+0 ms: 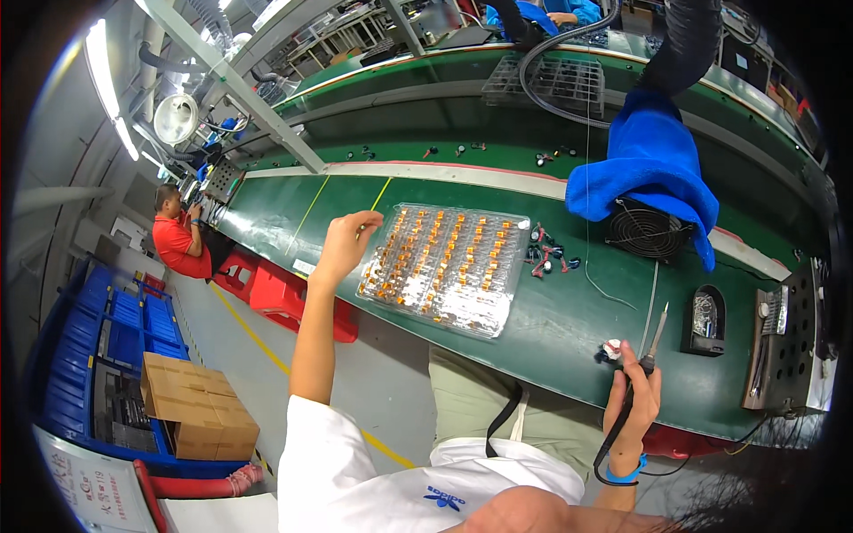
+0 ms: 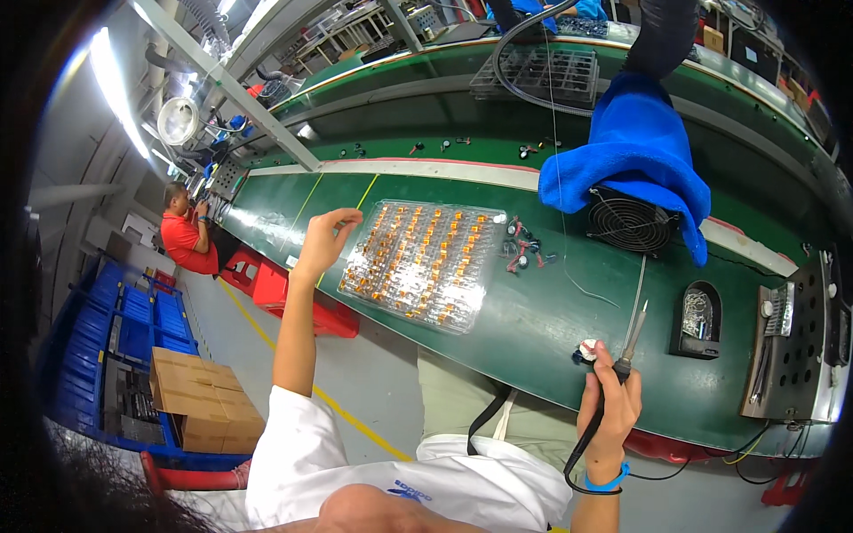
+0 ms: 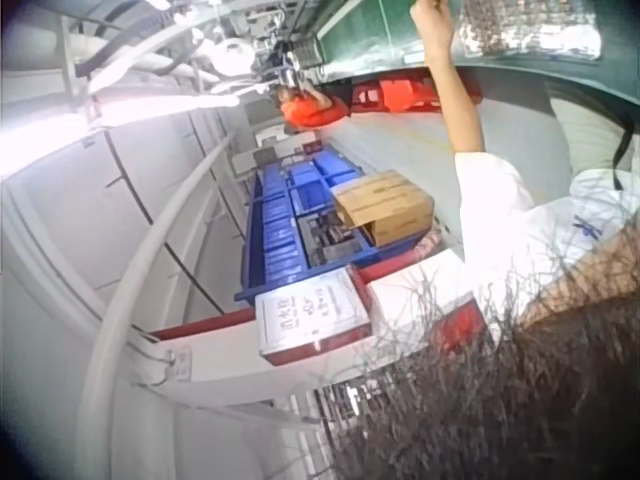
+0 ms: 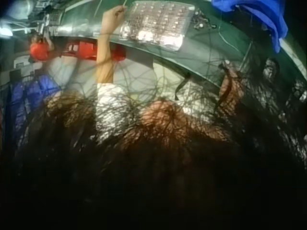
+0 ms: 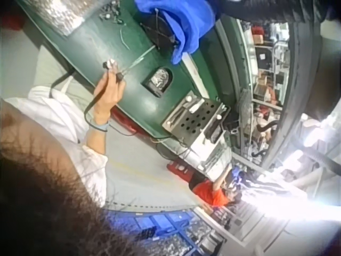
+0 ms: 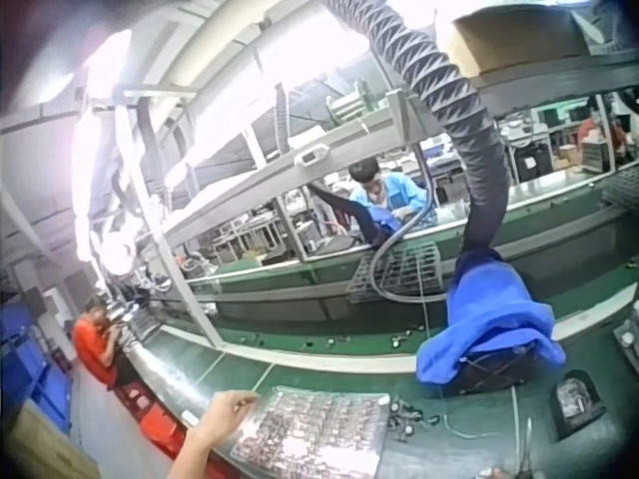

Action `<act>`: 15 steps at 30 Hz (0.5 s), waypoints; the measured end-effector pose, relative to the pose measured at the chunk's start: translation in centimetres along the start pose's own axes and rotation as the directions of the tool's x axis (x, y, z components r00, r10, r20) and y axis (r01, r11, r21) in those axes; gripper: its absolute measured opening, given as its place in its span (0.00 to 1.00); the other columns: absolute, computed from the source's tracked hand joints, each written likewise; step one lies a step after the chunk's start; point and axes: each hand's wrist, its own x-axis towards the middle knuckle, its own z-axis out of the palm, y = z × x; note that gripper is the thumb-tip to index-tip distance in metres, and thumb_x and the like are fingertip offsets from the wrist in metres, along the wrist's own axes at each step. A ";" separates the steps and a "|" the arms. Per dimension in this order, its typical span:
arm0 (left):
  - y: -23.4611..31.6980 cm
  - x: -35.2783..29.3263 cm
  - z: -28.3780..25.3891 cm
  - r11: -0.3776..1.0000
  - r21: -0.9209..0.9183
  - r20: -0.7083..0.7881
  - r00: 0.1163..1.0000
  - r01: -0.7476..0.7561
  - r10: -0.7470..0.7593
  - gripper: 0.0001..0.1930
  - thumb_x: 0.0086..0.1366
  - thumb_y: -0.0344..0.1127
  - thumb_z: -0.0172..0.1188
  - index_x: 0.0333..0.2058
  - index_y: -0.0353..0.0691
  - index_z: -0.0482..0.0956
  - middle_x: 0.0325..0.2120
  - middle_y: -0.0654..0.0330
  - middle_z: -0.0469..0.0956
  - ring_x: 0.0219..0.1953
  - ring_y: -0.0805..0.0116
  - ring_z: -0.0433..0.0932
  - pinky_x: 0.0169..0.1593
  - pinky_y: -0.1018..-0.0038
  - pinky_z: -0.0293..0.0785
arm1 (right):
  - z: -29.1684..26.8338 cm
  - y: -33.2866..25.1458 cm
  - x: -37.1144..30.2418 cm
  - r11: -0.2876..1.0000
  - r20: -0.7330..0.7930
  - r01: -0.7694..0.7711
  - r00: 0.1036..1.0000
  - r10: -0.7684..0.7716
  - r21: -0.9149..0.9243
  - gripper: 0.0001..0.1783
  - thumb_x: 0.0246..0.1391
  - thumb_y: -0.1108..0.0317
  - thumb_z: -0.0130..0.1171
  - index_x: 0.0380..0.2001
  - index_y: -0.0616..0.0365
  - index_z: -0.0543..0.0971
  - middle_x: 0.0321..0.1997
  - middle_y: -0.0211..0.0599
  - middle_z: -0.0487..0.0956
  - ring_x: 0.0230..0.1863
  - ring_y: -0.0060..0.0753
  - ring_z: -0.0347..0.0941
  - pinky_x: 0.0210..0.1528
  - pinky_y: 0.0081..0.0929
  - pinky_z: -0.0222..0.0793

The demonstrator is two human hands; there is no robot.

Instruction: Soldering small wires or components onto circular electronic bases at a production station.

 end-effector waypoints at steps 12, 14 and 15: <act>-0.1 -2.7 0.5 0.997 0.066 0.062 0.997 -0.044 0.040 0.13 0.64 0.20 0.63 0.47 0.36 0.86 0.41 0.51 0.87 0.42 0.56 0.86 0.45 0.66 0.82 | 0.3 -0.3 0.4 0.999 0.018 -0.026 0.999 0.027 -0.030 0.20 0.55 0.87 0.62 0.51 0.64 0.77 0.54 0.54 0.85 0.38 0.48 0.77 0.41 0.36 0.76; 0.1 -2.6 0.5 0.999 -0.007 0.068 0.997 -0.046 0.046 0.13 0.63 0.19 0.63 0.45 0.34 0.86 0.40 0.53 0.88 0.41 0.57 0.87 0.45 0.67 0.83 | 0.3 -0.3 0.3 0.999 0.014 -0.032 0.999 0.033 -0.042 0.19 0.55 0.87 0.62 0.51 0.65 0.77 0.54 0.53 0.85 0.38 0.48 0.77 0.41 0.36 0.76; 0.1 -2.5 0.6 0.998 -0.008 0.072 0.996 -0.056 0.057 0.13 0.63 0.19 0.63 0.45 0.34 0.86 0.40 0.53 0.88 0.41 0.57 0.87 0.45 0.67 0.83 | 0.4 -0.1 0.1 0.999 0.012 -0.029 1.000 0.029 -0.020 0.19 0.56 0.88 0.60 0.51 0.66 0.77 0.54 0.54 0.85 0.41 0.50 0.79 0.45 0.37 0.76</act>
